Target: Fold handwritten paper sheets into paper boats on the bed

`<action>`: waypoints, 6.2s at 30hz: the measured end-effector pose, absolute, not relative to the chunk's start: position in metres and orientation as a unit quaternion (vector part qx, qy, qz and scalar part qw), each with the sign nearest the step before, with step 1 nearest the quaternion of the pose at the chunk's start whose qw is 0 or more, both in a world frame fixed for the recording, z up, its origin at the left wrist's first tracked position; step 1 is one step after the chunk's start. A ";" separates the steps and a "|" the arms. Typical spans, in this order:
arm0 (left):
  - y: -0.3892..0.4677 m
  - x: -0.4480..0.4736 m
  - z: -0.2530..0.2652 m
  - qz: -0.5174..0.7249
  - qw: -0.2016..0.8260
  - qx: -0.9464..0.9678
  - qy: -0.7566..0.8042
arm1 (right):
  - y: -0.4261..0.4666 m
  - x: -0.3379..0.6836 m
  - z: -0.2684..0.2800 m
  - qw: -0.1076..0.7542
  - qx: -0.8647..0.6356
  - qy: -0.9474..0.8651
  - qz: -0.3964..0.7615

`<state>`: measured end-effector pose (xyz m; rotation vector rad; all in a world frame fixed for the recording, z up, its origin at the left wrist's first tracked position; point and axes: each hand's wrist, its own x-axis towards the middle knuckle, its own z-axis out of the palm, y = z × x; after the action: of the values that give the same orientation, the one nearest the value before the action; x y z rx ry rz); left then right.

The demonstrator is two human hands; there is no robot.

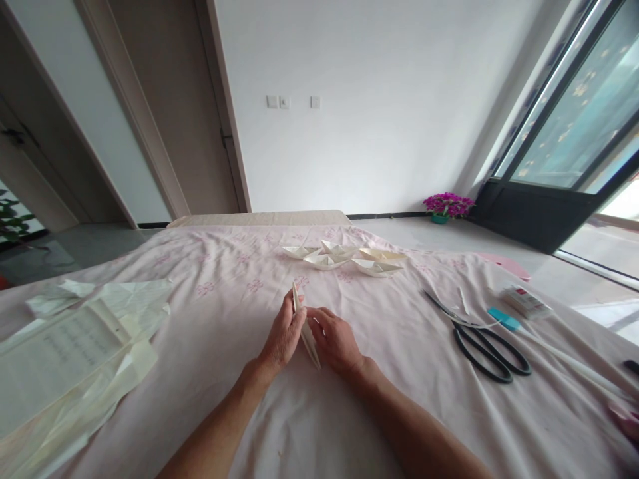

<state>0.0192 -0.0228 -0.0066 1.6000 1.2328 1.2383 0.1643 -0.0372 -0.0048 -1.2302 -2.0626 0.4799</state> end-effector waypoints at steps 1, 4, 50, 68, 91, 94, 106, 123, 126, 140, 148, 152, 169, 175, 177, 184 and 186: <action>-0.023 0.020 -0.007 0.484 0.369 0.631 0.481 | -0.039 0.163 -0.003 0.334 -0.483 -0.792 0.166; -0.024 0.024 -0.007 0.491 0.349 0.642 0.475 | -0.045 0.160 0.001 0.322 -0.503 -0.792 0.124; -0.005 0.003 -0.044 0.405 0.161 0.747 0.502 | -0.021 0.181 -0.013 0.177 -0.593 -0.783 0.063; -0.018 0.001 -0.044 0.308 0.075 0.828 0.463 | -0.020 0.191 -0.018 0.182 -0.512 -0.839 0.038; -0.014 -0.010 -0.046 0.359 0.114 0.737 0.562 | -0.019 0.191 -0.019 0.217 -0.461 -0.859 0.041; -0.010 -0.012 -0.050 0.359 0.148 0.747 0.539 | -0.017 0.194 -0.020 0.222 -0.456 -0.860 0.050; -0.018 -0.017 -0.033 0.285 0.100 0.806 0.509 | -0.015 0.202 -0.019 0.200 -0.421 -0.881 0.082; -0.015 -0.019 -0.024 0.258 0.055 0.838 0.479 | 0.000 0.209 -0.018 0.194 -0.427 -0.873 0.133; -0.017 -0.016 -0.015 0.223 0.068 0.847 0.478 | -0.004 0.203 -0.016 0.182 -0.439 -0.876 0.086; -0.064 0.038 0.001 0.178 -0.008 0.862 0.475 | -0.012 0.205 -0.010 0.164 -0.489 -0.856 0.023; -0.049 0.024 -0.005 0.198 -0.005 0.862 0.466 | -0.010 0.211 -0.014 0.165 -0.560 -0.812 0.019; -0.048 0.021 -0.010 0.155 -0.003 0.859 0.488 | -0.011 0.207 -0.016 0.162 -0.584 -0.795 -0.001; -0.002 -0.021 -0.030 0.226 0.060 0.863 0.449 | -0.020 0.190 -0.013 0.184 -0.560 -0.803 0.090; 0.007 -0.026 -0.031 0.227 0.057 0.885 0.402 | -0.019 0.191 -0.016 0.216 -0.503 -0.833 0.077; 0.006 -0.024 -0.035 0.248 0.052 0.875 0.413 | -0.019 0.190 -0.016 0.193 -0.487 -0.850 0.062; 0.000 -0.015 -0.040 0.291 0.036 0.854 0.430 | -0.018 0.186 -0.015 0.163 -0.495 -0.852 0.048; 0.001 -0.015 -0.039 0.307 0.037 0.848 0.430 | -0.014 0.186 -0.020 0.182 -0.496 -0.845 0.078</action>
<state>-0.0148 0.0012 -0.0386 2.6033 1.3218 0.9440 0.1863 -0.0141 -0.0198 -1.4004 -2.3863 0.2199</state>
